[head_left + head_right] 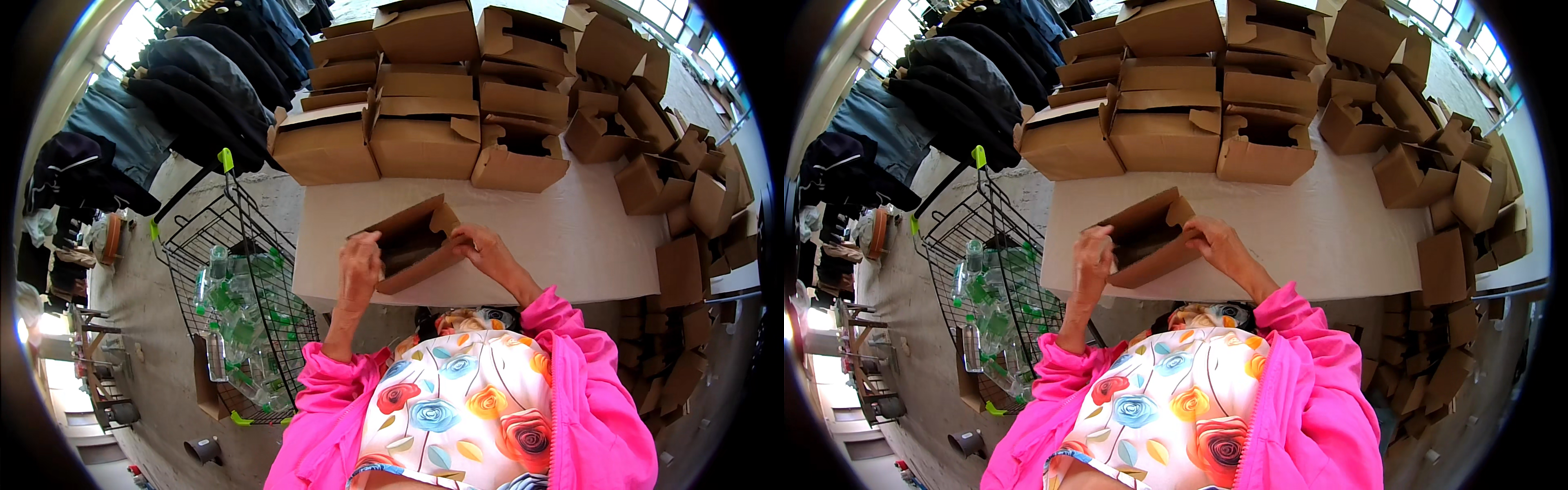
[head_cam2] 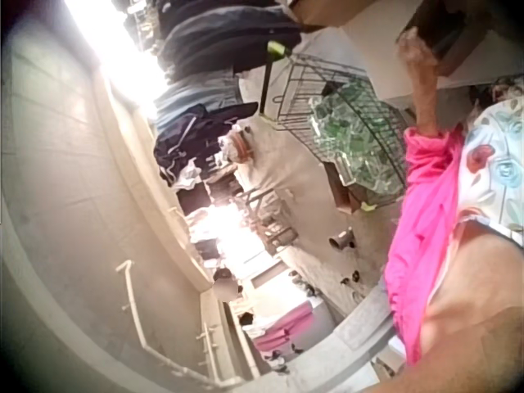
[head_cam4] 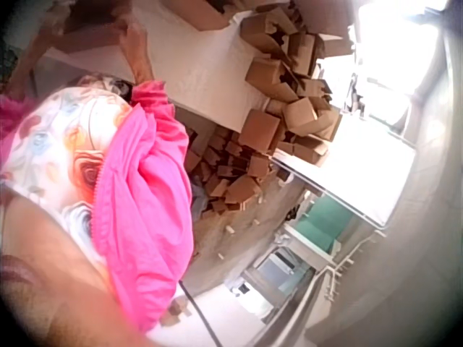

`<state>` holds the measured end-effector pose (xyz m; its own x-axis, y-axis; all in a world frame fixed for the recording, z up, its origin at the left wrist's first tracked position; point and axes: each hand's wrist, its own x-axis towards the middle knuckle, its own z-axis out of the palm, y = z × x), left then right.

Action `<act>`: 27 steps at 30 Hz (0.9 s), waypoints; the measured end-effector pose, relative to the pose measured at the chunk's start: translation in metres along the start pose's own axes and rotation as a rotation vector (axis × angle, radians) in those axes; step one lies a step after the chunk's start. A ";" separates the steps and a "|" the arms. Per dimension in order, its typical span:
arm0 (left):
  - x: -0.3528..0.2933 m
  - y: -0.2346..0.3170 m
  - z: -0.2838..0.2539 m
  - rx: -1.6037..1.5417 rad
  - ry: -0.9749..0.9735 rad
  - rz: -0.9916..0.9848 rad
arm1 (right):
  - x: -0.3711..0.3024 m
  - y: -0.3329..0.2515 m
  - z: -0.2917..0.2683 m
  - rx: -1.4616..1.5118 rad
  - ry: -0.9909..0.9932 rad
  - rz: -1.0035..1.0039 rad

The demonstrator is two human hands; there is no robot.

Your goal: The person places plastic bottles into cardboard boxes and closes the lids by hand.

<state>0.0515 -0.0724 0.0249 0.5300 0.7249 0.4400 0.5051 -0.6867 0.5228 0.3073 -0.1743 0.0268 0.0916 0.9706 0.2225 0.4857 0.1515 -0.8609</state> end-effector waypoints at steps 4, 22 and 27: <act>0.009 0.016 -0.015 0.021 0.390 -0.159 | 0.010 -0.003 -0.001 0.057 0.010 0.197; -0.039 -0.017 0.062 -0.080 0.256 -0.637 | -0.001 0.037 0.015 0.524 -0.143 0.782; -0.049 -0.017 0.073 -0.672 0.326 -0.849 | -0.005 0.052 0.019 0.872 -0.194 0.780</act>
<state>0.0665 -0.1004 -0.0590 -0.0625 0.9900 -0.1262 0.0968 0.1318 0.9865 0.3157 -0.1677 -0.0283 -0.0690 0.8582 -0.5087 -0.4061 -0.4899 -0.7714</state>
